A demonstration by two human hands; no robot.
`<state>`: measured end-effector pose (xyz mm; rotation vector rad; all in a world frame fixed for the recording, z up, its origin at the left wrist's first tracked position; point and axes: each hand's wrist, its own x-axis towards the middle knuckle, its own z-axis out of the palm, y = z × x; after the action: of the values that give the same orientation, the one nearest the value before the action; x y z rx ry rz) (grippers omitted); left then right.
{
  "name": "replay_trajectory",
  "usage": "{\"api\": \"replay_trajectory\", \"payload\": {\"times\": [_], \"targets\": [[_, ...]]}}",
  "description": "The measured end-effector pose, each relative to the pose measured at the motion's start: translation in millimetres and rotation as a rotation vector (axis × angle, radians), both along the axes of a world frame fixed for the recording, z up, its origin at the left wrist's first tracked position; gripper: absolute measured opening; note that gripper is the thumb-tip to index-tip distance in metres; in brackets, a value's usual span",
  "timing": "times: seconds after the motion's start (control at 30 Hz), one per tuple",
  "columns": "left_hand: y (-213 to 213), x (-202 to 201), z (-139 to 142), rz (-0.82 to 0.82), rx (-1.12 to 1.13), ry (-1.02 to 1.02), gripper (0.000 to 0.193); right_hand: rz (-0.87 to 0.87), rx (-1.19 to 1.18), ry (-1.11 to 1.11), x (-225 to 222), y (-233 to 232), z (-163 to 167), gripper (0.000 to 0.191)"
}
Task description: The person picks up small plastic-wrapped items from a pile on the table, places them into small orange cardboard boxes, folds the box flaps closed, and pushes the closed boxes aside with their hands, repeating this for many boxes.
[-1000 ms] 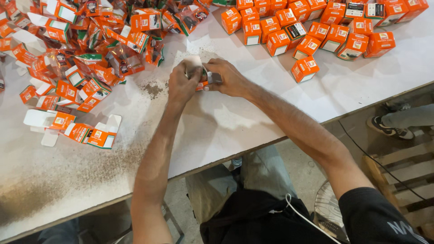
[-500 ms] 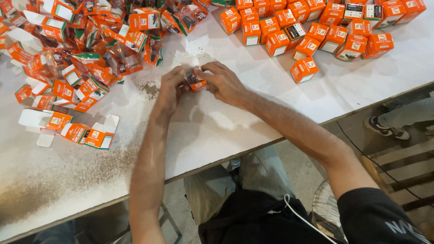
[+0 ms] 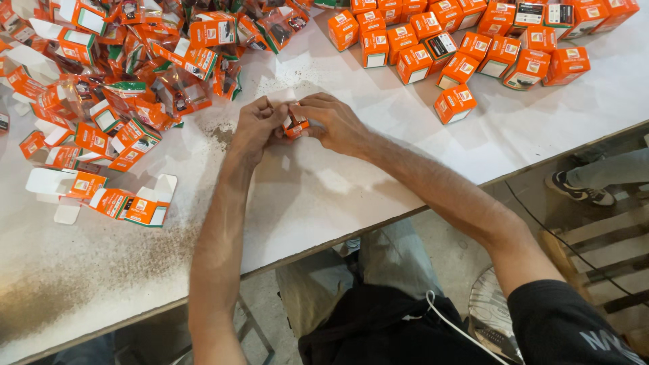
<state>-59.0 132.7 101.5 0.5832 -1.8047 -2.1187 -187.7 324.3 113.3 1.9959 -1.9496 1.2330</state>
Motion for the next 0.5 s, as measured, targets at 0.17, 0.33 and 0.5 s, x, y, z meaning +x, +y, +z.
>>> {"api": "replay_trajectory", "payload": {"times": [0.17,0.33,0.5], "targets": [[9.7,-10.8,0.5,0.049,-0.386,0.174,0.016,0.001,-0.016,0.026,-0.9,-2.9,2.6,0.054],[39.3,22.7,2.4,0.135,-1.028,0.412,0.032,-0.053,0.050,-0.101,3.3,-0.7,-1.1,0.044],[52.0,39.2,15.8,0.081,-1.179,0.375,0.039,-0.021,0.044,-0.221,7.7,1.0,-4.2,0.059]]}}
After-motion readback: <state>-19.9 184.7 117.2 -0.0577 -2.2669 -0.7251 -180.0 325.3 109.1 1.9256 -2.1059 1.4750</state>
